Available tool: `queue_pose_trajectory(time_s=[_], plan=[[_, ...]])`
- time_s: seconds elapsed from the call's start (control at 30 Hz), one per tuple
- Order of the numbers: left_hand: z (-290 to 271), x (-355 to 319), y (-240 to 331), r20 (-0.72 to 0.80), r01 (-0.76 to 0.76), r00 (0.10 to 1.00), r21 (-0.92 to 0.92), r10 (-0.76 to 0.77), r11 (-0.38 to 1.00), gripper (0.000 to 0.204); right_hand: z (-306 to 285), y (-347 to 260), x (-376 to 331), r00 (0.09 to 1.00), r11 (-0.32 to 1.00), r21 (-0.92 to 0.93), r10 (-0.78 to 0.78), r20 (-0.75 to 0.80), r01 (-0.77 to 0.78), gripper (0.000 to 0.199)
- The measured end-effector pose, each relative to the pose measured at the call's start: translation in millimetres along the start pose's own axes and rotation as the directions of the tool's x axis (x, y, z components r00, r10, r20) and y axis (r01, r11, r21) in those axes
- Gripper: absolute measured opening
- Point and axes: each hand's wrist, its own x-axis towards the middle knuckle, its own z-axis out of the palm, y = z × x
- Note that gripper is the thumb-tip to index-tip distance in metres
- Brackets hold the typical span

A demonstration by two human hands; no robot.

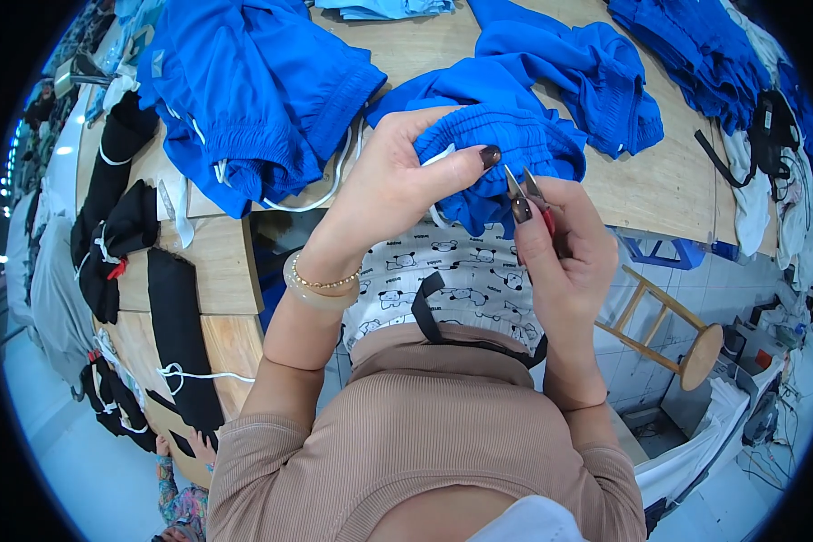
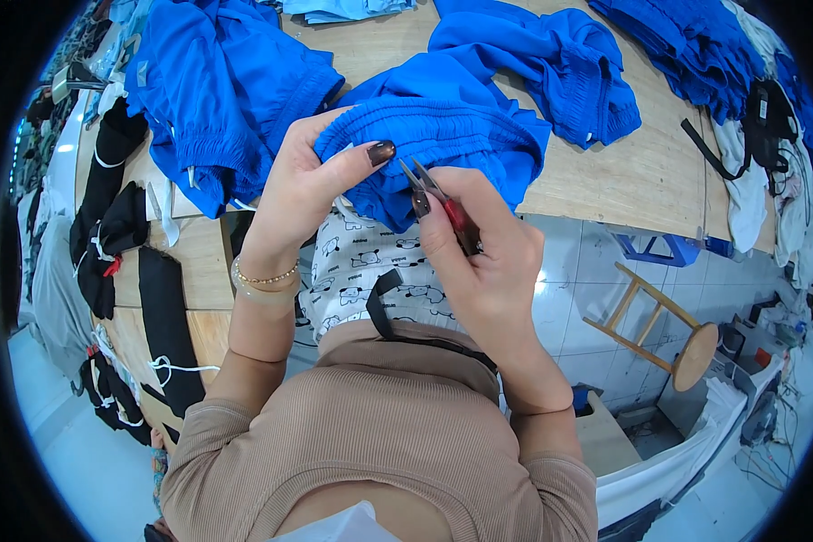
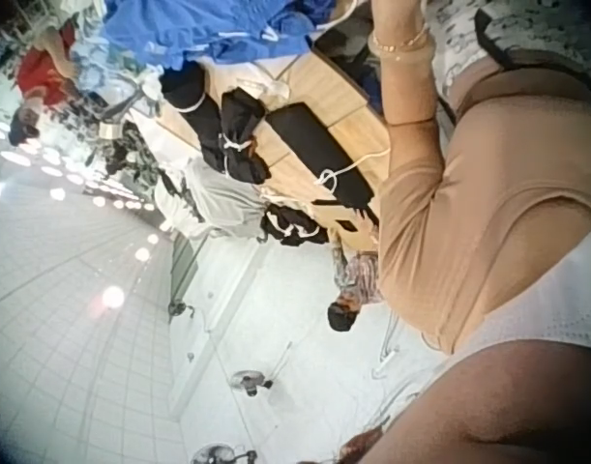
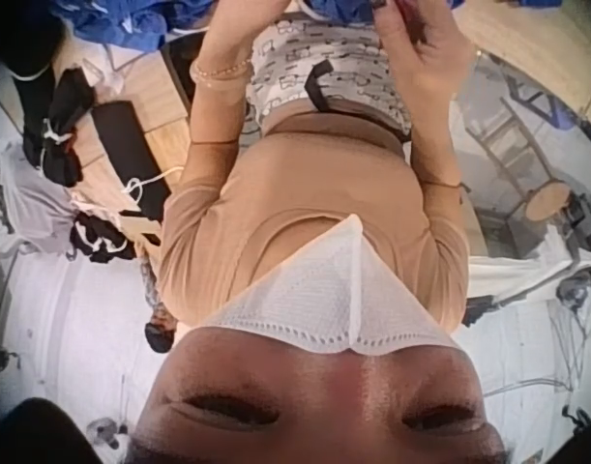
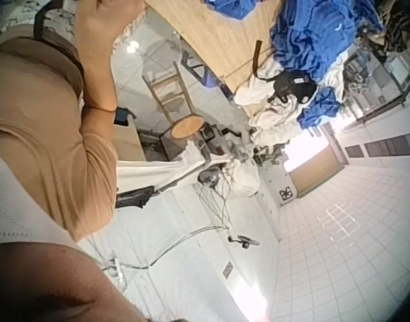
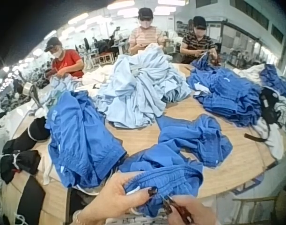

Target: Inspect a pair of blue shorts and use thread snips to trim loose threads from the waistband and seams.

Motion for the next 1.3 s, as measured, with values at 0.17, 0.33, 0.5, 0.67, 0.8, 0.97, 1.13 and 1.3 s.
queue_pose_trajectory(time_s=[0.17, 0.33, 0.5, 0.67, 0.8, 0.97, 1.13, 1.3], plan=[[0.8, 0.0, -0.2, -0.003, -0.021, 1.000, 0.000, 0.021, 1.000, 0.017, 1.8, 1.7, 2.1, 0.976, 0.949, -0.257, -0.206, -0.065, 0.183, 0.010], [1.0, 0.0, -1.3, -0.038, -0.031, 0.999, 0.003, 0.031, 1.000, 0.016, -0.7, -3.0, 0.0, 0.999, 0.994, -0.105, -0.029, -0.041, 0.024, 0.010], [0.5, 0.5, 0.6, 0.004, -0.038, 0.999, 0.056, 0.038, 0.998, 0.016, -3.5, -5.0, 0.3, 1.000, 0.999, -0.043, 0.011, -0.012, -0.012, 0.011], [0.9, 0.3, -0.9, -0.022, -0.054, 0.998, 0.065, 0.055, 0.996, 0.018, -4.4, -9.7, 0.7, 0.997, 0.994, -0.075, 0.079, 0.028, -0.076, 0.011], [1.6, 0.4, -0.4, -0.025, -0.085, 0.996, 0.103, 0.088, 0.991, 0.018, -0.8, -14.3, 2.1, 0.994, 0.993, -0.036, 0.108, -0.006, -0.109, 0.006], [1.2, 0.4, -2.4, -0.032, -0.087, 0.995, 0.132, 0.092, 0.987, 0.018, -0.4, -14.6, 2.6, 0.991, 0.991, -0.030, 0.130, -0.011, -0.131, 0.006], [2.3, 0.9, -0.4, -0.044, -0.084, 0.995, 0.140, 0.091, 0.987, 0.019, -0.6, -13.8, 2.6, 0.991, 0.990, -0.034, 0.135, -0.019, -0.136, 0.006], [3.2, 0.7, -1.1, -0.053, -0.070, 0.996, 0.124, 0.077, 0.990, 0.019, 0.3, -14.0, 3.2, 0.991, 0.991, -0.028, 0.134, -0.010, -0.134, 0.006]])
